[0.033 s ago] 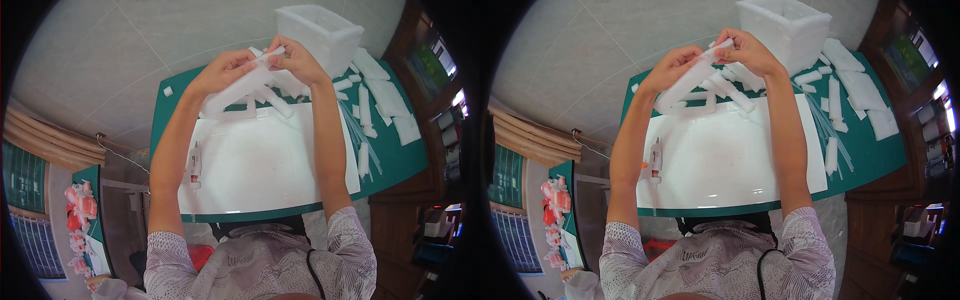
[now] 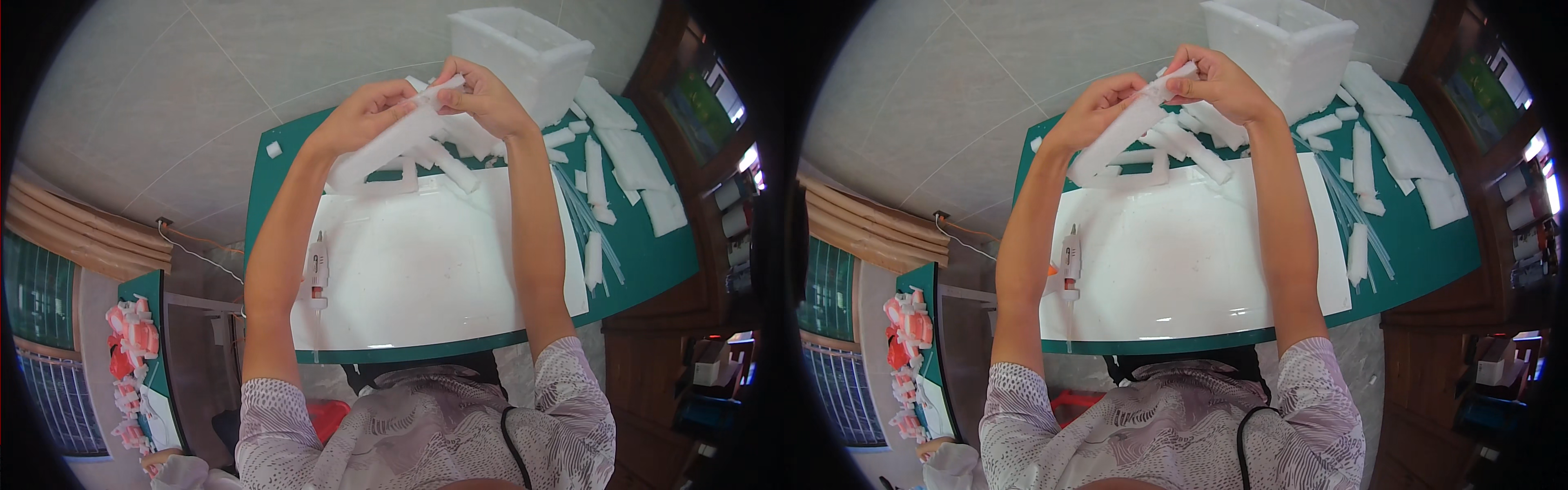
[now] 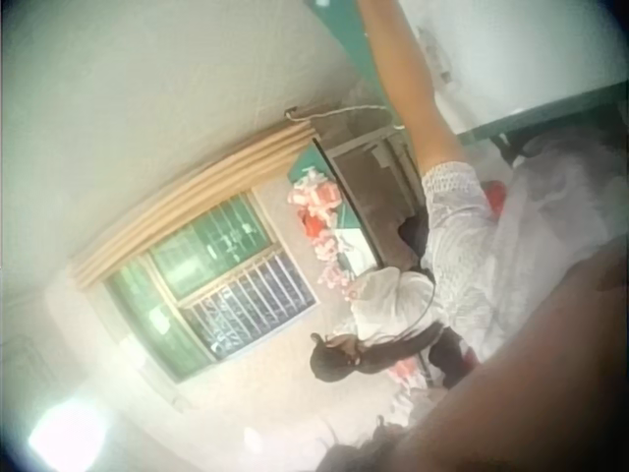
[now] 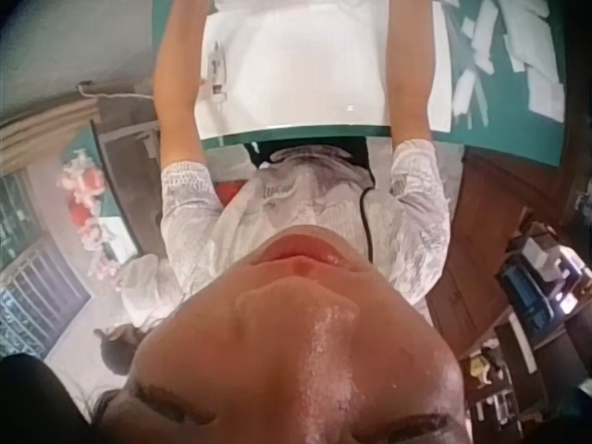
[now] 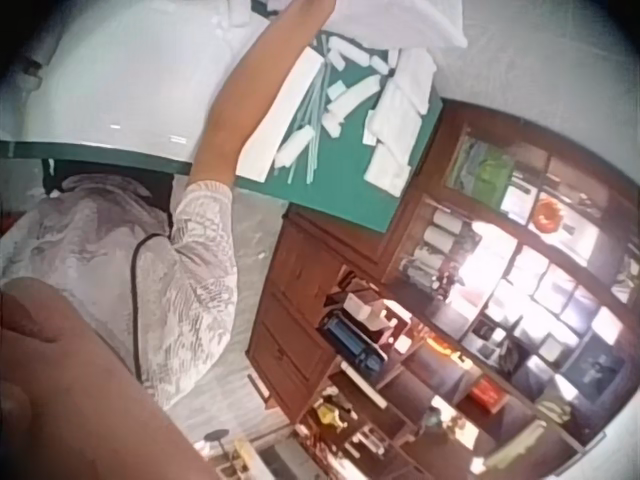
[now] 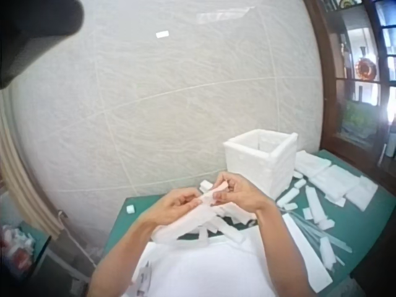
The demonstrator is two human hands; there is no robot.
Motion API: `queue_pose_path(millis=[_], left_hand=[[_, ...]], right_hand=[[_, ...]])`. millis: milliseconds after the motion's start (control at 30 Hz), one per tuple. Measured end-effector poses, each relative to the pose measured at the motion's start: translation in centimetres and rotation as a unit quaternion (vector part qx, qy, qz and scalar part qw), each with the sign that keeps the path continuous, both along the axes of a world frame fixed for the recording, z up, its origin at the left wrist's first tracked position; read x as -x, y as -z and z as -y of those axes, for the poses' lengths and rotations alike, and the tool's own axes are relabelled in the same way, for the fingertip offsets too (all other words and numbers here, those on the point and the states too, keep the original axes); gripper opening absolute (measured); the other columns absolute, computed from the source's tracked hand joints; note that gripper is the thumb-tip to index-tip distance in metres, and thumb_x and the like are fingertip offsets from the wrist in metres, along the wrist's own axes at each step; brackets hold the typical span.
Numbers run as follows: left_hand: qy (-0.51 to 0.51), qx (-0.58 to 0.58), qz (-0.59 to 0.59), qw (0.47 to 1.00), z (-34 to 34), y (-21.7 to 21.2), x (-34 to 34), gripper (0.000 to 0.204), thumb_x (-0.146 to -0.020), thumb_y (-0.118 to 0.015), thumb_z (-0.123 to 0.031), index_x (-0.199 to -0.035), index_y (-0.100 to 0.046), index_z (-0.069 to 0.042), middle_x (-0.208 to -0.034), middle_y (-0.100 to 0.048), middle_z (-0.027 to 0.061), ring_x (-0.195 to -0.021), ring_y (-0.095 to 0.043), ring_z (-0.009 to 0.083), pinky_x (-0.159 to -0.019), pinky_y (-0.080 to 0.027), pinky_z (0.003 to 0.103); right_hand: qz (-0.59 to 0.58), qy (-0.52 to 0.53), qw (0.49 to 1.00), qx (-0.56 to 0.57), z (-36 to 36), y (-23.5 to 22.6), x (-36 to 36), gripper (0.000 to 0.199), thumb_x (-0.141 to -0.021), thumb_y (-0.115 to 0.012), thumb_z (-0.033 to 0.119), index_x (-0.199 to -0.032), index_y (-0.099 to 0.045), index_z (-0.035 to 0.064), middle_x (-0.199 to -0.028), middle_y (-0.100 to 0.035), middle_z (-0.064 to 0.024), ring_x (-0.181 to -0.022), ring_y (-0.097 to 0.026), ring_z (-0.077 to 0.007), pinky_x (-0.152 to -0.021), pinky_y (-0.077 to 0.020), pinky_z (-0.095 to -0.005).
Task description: Using a hot glue gun to assemble rectangular foam pieces into a frame structure.
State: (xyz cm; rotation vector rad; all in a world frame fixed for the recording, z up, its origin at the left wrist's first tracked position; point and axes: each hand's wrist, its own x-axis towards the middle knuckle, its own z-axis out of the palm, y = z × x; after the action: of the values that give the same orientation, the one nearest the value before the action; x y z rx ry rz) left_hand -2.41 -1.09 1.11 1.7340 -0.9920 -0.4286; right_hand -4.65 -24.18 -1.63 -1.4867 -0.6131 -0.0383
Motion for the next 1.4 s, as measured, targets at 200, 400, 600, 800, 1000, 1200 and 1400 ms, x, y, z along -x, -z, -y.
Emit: queue_pose_path(millis=[200,400,600,800,1000,1200,1400], left_hand=[[0.035,0.029,-0.045,0.998,0.0,0.5,-0.8,0.015,-0.094,-0.059,-0.014,-0.103,-0.059,-0.002,-0.086,-0.065,0.0063,-0.077,-0.064,0.0140,-0.070,-0.053,0.028],[0.051,0.106,-0.090,0.989,-0.3,1.4,-1.1,0.015,-0.094,-0.060,-0.014,-0.103,-0.059,-0.002,-0.088,-0.065,0.0073,-0.077,-0.063,0.0154,-0.070,-0.053,0.031],[-0.053,0.125,-0.078,0.988,-1.3,1.4,-2.0,0.016,-0.095,-0.058,-0.013,-0.107,-0.060,-0.004,-0.092,-0.065,0.0068,-0.079,-0.063,0.0148,-0.071,-0.051,0.029],[-0.220,0.129,0.023,0.967,0.5,2.4,-2.8,0.022,-0.099,-0.052,-0.018,-0.117,-0.058,-0.005,-0.094,-0.065,0.0035,-0.077,-0.055,0.0099,-0.072,-0.048,0.026],[-0.306,0.198,0.040,0.930,0.2,3.2,-4.5,0.021,-0.099,-0.050,-0.016,-0.113,-0.056,-0.002,-0.085,-0.060,0.0041,-0.074,-0.052,0.0112,-0.069,-0.047,0.027],[-0.289,0.357,-0.079,0.885,-0.8,1.6,-5.9,0.021,-0.100,-0.050,-0.016,-0.114,-0.051,0.000,-0.086,-0.057,0.0076,-0.073,-0.051,0.0134,-0.068,-0.048,0.031],[-0.293,0.331,-0.134,0.887,-0.3,0.6,-3.6,0.030,-0.102,-0.049,-0.026,-0.120,-0.048,-0.002,-0.106,-0.062,0.0127,-0.091,-0.059,0.0174,-0.079,-0.050,0.033]], right_hand=[[-0.001,-0.003,1.000,-0.026,0.2,0.7,-0.6,0.020,-0.088,-0.072,0.021,-0.094,-0.059,0.0071,-0.091,-0.068,-0.0074,-0.090,-0.068,-0.0153,-0.085,-0.0541,-0.0271],[-0.010,-0.121,0.986,-0.116,1.8,1.5,-1.5,0.031,-0.089,-0.071,0.030,-0.103,-0.053,0.0089,-0.105,-0.066,-0.0103,-0.097,-0.065,-0.0174,-0.088,-0.0525,-0.0306],[0.003,0.121,0.989,-0.087,2.8,1.0,-1.4,0.020,-0.093,-0.064,0.016,-0.109,-0.055,0.0071,-0.112,-0.065,-0.0133,-0.099,-0.067,-0.0215,-0.090,-0.0528,-0.0295],[0.149,0.330,0.911,0.199,2.5,4.6,-4.1,0.054,-0.077,-0.053,-0.001,-0.131,-0.053,0.0054,-0.134,-0.054,-0.0134,-0.122,-0.054,-0.0256,-0.100,-0.0459,-0.0340],[0.214,0.318,0.868,0.316,0.2,3.7,-3.1,0.066,-0.074,-0.055,0.005,-0.140,-0.047,0.0086,-0.136,-0.053,-0.0145,-0.123,-0.054,-0.0255,-0.104,-0.0426,-0.0389],[0.026,0.104,0.960,0.260,-3.6,0.8,0.2,0.058,-0.081,-0.071,0.024,-0.134,-0.052,0.0107,-0.121,-0.062,-0.0126,-0.110,-0.060,-0.0263,-0.094,-0.0467,-0.0376],[-0.029,0.076,0.981,0.176,-2.9,1.6,-0.7,0.047,-0.083,-0.074,0.024,-0.121,-0.059,0.0020,-0.103,-0.066,-0.0081,-0.103,-0.063,-0.0202,-0.090,-0.0480,-0.0362]])
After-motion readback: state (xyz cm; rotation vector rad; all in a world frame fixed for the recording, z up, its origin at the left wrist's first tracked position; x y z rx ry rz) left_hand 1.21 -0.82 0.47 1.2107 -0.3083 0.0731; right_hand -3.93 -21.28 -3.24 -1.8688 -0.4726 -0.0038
